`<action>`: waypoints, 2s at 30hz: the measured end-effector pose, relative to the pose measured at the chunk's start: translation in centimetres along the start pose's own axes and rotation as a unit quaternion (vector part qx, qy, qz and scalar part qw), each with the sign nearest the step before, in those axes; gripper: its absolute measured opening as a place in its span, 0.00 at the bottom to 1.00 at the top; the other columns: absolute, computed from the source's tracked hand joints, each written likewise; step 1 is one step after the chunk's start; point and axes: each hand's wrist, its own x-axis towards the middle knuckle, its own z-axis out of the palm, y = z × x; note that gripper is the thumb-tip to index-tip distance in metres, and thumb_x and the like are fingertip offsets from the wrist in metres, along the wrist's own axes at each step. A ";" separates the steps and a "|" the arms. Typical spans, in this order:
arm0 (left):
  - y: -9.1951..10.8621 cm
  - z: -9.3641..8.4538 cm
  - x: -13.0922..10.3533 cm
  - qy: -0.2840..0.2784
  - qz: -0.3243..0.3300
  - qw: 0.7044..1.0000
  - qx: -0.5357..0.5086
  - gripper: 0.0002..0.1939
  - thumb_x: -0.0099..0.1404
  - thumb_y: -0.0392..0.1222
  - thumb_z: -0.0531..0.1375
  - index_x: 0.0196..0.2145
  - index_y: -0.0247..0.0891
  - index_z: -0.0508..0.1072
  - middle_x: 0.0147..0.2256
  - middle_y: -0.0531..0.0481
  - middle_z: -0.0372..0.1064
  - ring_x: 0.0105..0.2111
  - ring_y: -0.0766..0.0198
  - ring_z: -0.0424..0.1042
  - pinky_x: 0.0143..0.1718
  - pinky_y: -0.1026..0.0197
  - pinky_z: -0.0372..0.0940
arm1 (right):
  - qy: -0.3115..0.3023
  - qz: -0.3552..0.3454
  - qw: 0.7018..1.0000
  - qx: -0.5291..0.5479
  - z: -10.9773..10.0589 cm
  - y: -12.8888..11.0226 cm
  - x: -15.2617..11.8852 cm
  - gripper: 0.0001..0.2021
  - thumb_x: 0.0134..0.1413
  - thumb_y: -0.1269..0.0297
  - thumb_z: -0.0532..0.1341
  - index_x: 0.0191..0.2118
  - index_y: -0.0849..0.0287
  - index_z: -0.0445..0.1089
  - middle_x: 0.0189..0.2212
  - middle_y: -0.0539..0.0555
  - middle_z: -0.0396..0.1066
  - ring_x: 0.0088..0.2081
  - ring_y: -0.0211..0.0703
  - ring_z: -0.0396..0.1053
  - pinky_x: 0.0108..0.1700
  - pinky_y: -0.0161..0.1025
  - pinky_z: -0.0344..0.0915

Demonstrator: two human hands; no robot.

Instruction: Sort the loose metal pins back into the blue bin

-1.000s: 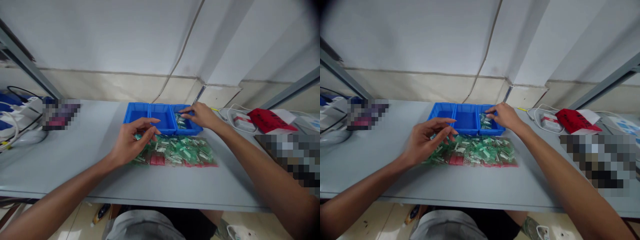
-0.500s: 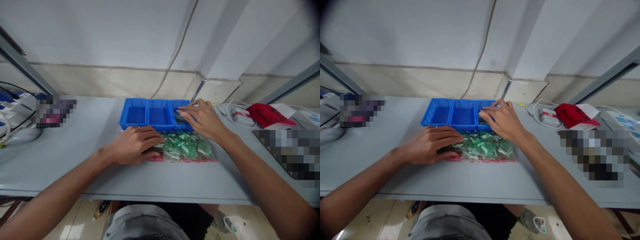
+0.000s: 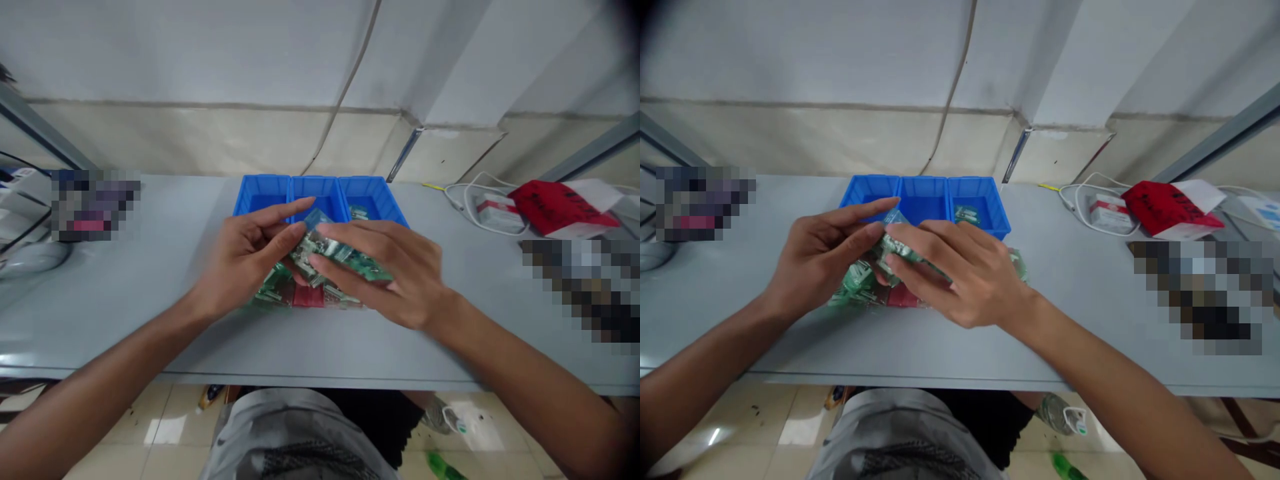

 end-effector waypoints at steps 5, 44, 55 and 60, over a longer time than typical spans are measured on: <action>-0.9 -0.2 -0.2 0.058 0.169 0.975 0.129 0.22 0.75 0.40 0.59 0.65 0.43 0.68 0.51 0.47 0.78 0.39 0.64 0.81 0.36 0.65 0.78 | 0.129 0.150 0.978 0.071 -0.1 -0.3 0.5 0.12 0.62 0.69 0.67 0.48 0.46 0.80 0.37 0.50 0.82 0.32 0.43 0.79 0.31 0.40 0.77; -0.2 0.1 0.3 -0.073 -0.076 0.976 -0.188 0.23 0.74 0.48 0.60 0.61 0.39 0.63 0.36 0.47 0.79 0.31 0.64 0.78 0.31 0.64 0.73 | -0.067 0.313 0.947 -0.029 0.8 12.0 -2.0 0.16 0.63 0.49 0.63 0.40 0.55 0.82 0.41 0.59 0.80 0.51 0.60 0.71 0.58 0.61 0.64; -1.2 -0.5 0.3 -0.063 0.112 0.985 0.112 0.14 0.76 0.44 0.56 0.55 0.39 0.71 0.36 0.48 0.80 0.33 0.64 0.79 0.35 0.63 0.72 | -0.178 0.231 0.955 -0.047 0.2 10.6 -2.5 0.23 0.73 0.49 0.50 0.55 0.55 0.77 0.55 0.57 0.78 0.68 0.62 0.59 0.66 0.69 0.56; -2.5 -0.9 0.7 -0.141 0.337 0.852 0.374 0.15 0.75 0.46 0.57 0.51 0.35 0.75 0.44 0.42 0.80 0.46 0.54 0.79 0.42 0.56 0.75 | -0.042 0.148 0.988 -0.024 -0.1 8.8 -1.5 0.12 0.69 0.58 0.59 0.46 0.54 0.80 0.44 0.57 0.82 0.52 0.57 0.74 0.56 0.60 0.68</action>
